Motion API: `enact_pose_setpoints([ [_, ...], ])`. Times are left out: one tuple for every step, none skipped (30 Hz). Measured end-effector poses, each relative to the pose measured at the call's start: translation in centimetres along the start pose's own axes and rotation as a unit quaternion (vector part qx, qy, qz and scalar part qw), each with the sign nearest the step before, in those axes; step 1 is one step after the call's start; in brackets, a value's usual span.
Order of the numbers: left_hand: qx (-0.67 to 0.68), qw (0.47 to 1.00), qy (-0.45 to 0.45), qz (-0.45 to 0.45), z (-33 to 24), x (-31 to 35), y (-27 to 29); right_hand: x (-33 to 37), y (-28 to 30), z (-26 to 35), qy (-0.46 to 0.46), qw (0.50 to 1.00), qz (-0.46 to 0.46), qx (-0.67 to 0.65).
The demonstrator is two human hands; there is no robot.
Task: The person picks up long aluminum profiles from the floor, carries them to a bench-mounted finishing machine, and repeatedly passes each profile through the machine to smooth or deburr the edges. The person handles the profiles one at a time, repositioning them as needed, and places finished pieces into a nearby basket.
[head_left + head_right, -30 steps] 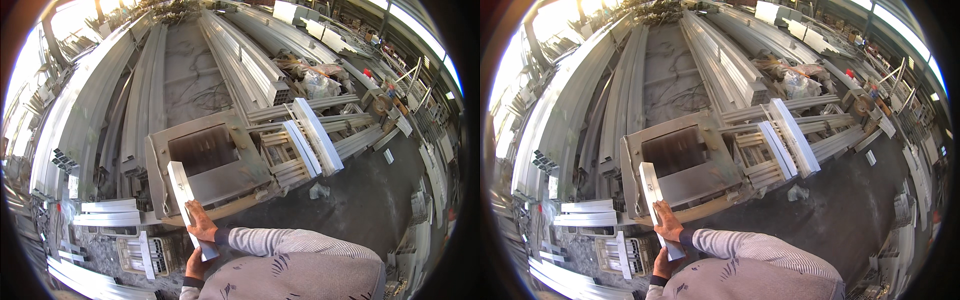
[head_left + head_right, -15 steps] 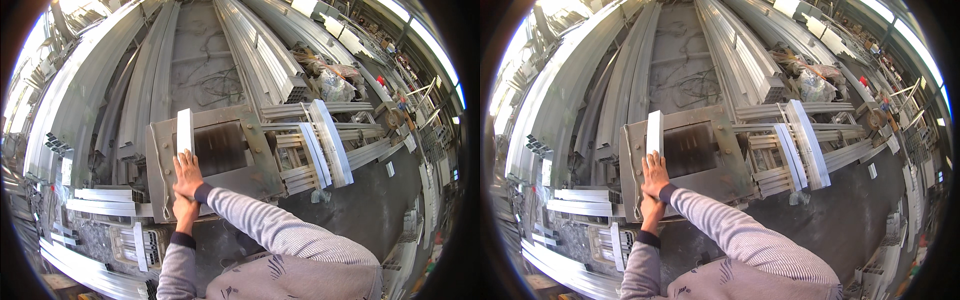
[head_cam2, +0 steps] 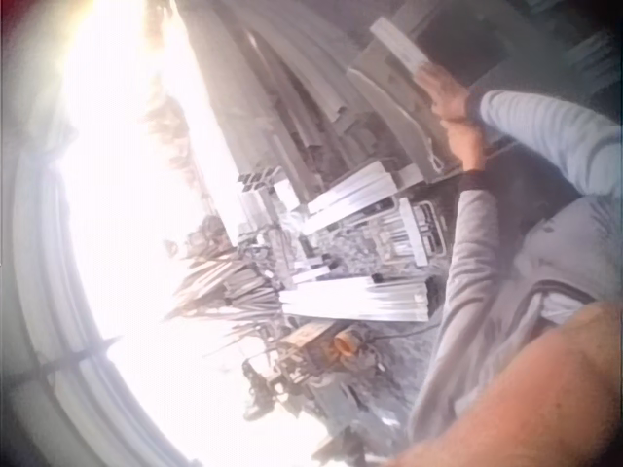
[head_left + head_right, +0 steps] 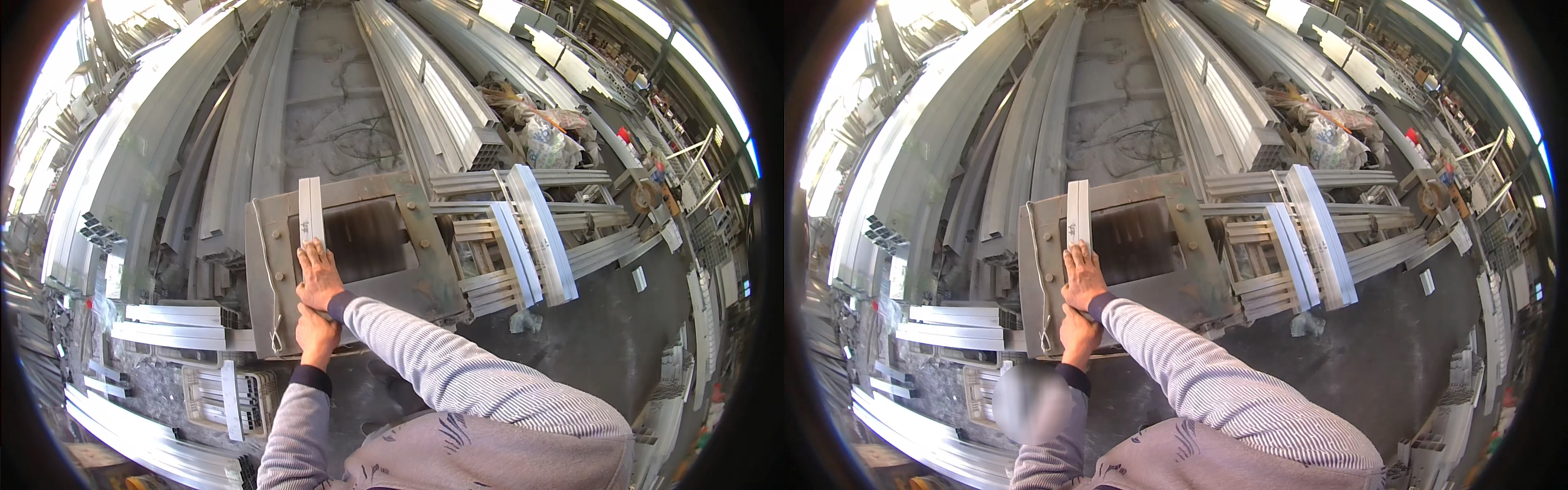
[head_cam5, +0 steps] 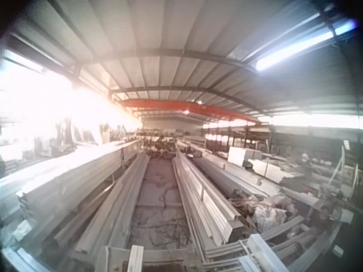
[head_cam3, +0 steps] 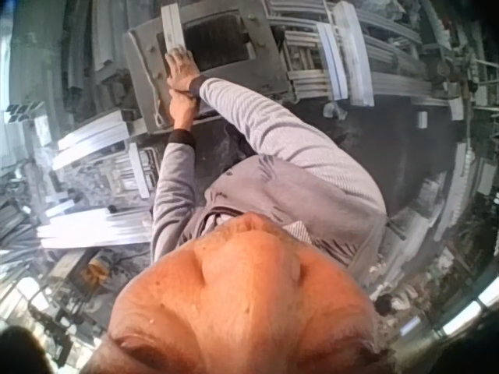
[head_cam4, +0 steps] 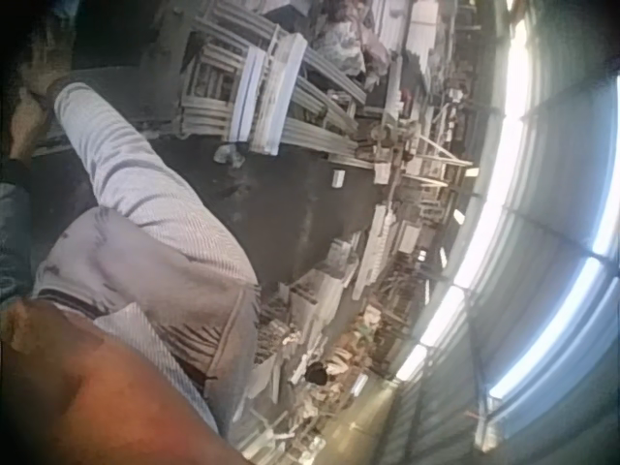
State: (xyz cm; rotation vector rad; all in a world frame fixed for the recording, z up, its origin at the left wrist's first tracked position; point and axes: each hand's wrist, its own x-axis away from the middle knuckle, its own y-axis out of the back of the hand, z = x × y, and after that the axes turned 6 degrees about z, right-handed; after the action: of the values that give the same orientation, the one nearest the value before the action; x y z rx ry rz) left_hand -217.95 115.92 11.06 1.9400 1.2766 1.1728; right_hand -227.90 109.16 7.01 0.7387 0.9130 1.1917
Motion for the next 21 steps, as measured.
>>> enact_pose_setpoints([
  [-0.001,1.000,-0.003,0.002,0.7,0.9,-0.4,1.0,0.0,0.4,0.007,1.000,-0.008,-0.010],
  [-0.008,1.000,-0.003,0.004,1.4,1.6,-0.7,2.0,0.1,0.8,0.008,1.000,-0.003,-0.023],
  [-0.006,1.000,-0.018,-0.005,1.9,2.5,-1.0,2.9,0.1,1.1,0.012,1.000,-0.013,-0.022],
  [-0.003,1.000,-0.019,0.003,2.6,3.3,-1.3,3.9,0.1,1.5,0.012,1.000,0.002,-0.026],
  [-0.005,1.000,-0.025,0.005,3.2,4.3,-1.5,5.1,0.1,2.0,0.013,1.000,0.007,-0.024],
  [0.006,1.000,-0.020,0.007,3.7,5.2,-1.9,6.1,0.1,2.3,0.014,1.000,0.012,-0.010],
  [0.013,1.000,-0.018,0.005,4.2,6.3,-2.3,7.2,0.0,2.7,0.014,1.000,0.017,-0.022],
  [0.013,1.000,-0.020,0.012,4.7,7.1,-2.6,8.2,-0.1,3.1,0.013,0.999,0.022,-0.024],
  [0.011,1.000,-0.022,0.016,5.3,7.9,-2.8,9.1,-0.1,3.4,0.008,0.999,0.031,-0.016],
  [0.011,1.000,-0.022,0.020,5.8,8.6,-3.1,9.9,-0.1,3.6,0.009,0.999,0.042,-0.022],
  [0.009,0.999,-0.025,0.020,6.3,9.3,-3.3,10.7,-0.1,3.8,0.008,0.998,0.047,-0.034],
  [0.005,0.999,-0.028,0.019,6.8,10.0,-3.6,11.5,0.0,4.1,0.007,0.998,0.052,-0.037],
  [0.010,0.999,-0.037,0.021,7.3,10.6,-3.9,12.2,0.0,4.4,0.010,0.999,0.046,-0.025],
  [0.013,0.999,-0.045,0.021,7.8,11.3,-4.1,13.0,-0.1,4.6,0.006,0.998,0.047,-0.030],
  [0.012,0.998,-0.054,0.021,8.3,12.0,-4.4,13.7,-0.1,4.9,0.006,0.998,0.050,-0.040],
  [0.012,0.998,-0.052,0.018,8.8,12.5,-4.8,14.4,-0.2,5.1,0.010,0.998,0.048,-0.039],
  [0.019,0.998,-0.053,0.013,9.3,13.2,-5.1,15.1,-0.4,5.3,0.016,0.999,0.041,-0.024],
  [0.023,0.998,-0.054,0.009,9.8,13.8,-5.4,15.9,-0.6,5.5,0.021,0.999,0.031,-0.035],
  [0.027,0.998,-0.057,0.003,10.3,14.4,-5.7,16.7,-0.7,5.8,0.021,0.998,0.038,-0.043],
  [0.037,0.996,-0.077,-0.003,10.9,15.2,-6.0,17.5,-0.9,6.0,0.026,0.998,0.030,-0.042],
  [0.040,0.996,-0.081,-0.005,11.3,15.8,-6.4,18.2,-1.0,6.2,0.036,0.999,0.011,-0.033],
])
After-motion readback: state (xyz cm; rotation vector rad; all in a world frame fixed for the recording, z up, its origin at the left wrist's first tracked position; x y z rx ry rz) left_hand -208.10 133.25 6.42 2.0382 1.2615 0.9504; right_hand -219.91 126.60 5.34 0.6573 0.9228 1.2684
